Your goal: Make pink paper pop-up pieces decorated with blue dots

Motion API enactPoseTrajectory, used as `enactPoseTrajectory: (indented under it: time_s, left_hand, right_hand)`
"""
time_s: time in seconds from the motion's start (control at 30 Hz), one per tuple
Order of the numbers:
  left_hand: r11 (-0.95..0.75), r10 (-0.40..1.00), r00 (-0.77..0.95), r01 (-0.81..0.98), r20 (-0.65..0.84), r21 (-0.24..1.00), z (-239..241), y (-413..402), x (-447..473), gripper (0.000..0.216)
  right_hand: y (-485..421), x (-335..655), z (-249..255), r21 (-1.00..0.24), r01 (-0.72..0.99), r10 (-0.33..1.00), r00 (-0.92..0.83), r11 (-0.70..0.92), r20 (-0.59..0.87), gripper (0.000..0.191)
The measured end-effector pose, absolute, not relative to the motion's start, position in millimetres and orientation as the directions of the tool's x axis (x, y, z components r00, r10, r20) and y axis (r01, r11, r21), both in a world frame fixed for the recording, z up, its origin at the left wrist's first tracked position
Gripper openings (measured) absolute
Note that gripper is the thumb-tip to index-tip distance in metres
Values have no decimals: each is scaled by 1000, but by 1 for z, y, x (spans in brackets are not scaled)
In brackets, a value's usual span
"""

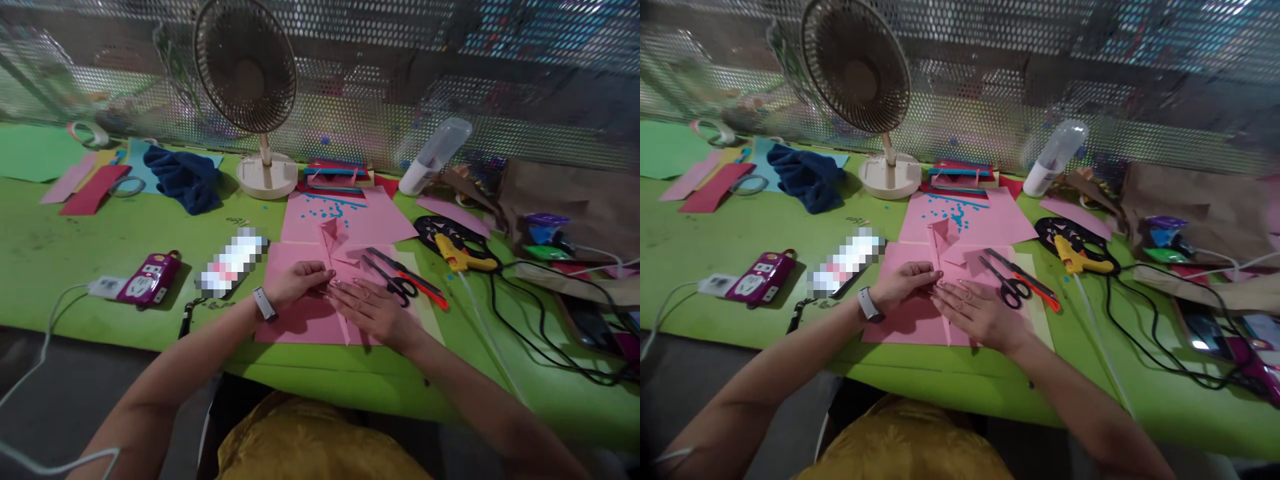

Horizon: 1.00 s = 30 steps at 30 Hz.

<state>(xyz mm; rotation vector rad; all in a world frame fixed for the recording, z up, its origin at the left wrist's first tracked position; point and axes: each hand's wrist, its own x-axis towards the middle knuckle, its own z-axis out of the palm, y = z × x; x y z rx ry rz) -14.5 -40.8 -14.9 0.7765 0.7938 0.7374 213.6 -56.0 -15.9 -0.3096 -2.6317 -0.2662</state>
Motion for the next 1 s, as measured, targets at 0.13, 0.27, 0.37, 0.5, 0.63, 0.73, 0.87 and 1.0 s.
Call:
enactPoseTrajectory:
  time_s: [0.13, 0.27, 0.37, 0.5, 0.63, 0.73, 0.87, 1.0]
  left_hand:
    - [487, 809, 487, -242, -330, 839, -17, -43, -10, 47]
    - [483, 809, 483, -222, -335, 847, -18, -43, -8, 49]
    - [457, 824, 469, -218, -318, 862, -20, -43, -7, 48]
    - [413, 835, 474, -208, -278, 887, -24, -43, -5, 46]
    - [422, 836, 475, -233, -276, 876, -23, -47, -2, 45]
    - [446, 844, 450, -284, -293, 849, -22, -49, 1, 43]
    - [449, 858, 424, -349, -288, 823, -23, -51, 3, 40]
    - [437, 869, 414, -390, -270, 810, -24, -52, 3, 41]
  right_hand:
    - [-56, 210, -10, 58, 214, 151, -833, 975, 532, 32]
    - [-53, 206, -14, -120, 206, 235, -743, 971, 627, 32]
    - [-53, 203, -17, -186, 181, 259, -721, 966, 642, 29]
    - [-55, 199, -20, -283, 220, 357, -653, 933, 668, 21]
    - [-57, 195, -24, -352, 327, 479, -548, 877, 686, 15]
    - [-58, 193, -29, -371, 467, 578, -453, 802, 679, 14]
    - [-60, 191, -33, -366, 588, 654, -404, 721, 640, 18]
    - [-61, 190, -33, -391, 607, 684, -378, 692, 624, 18]
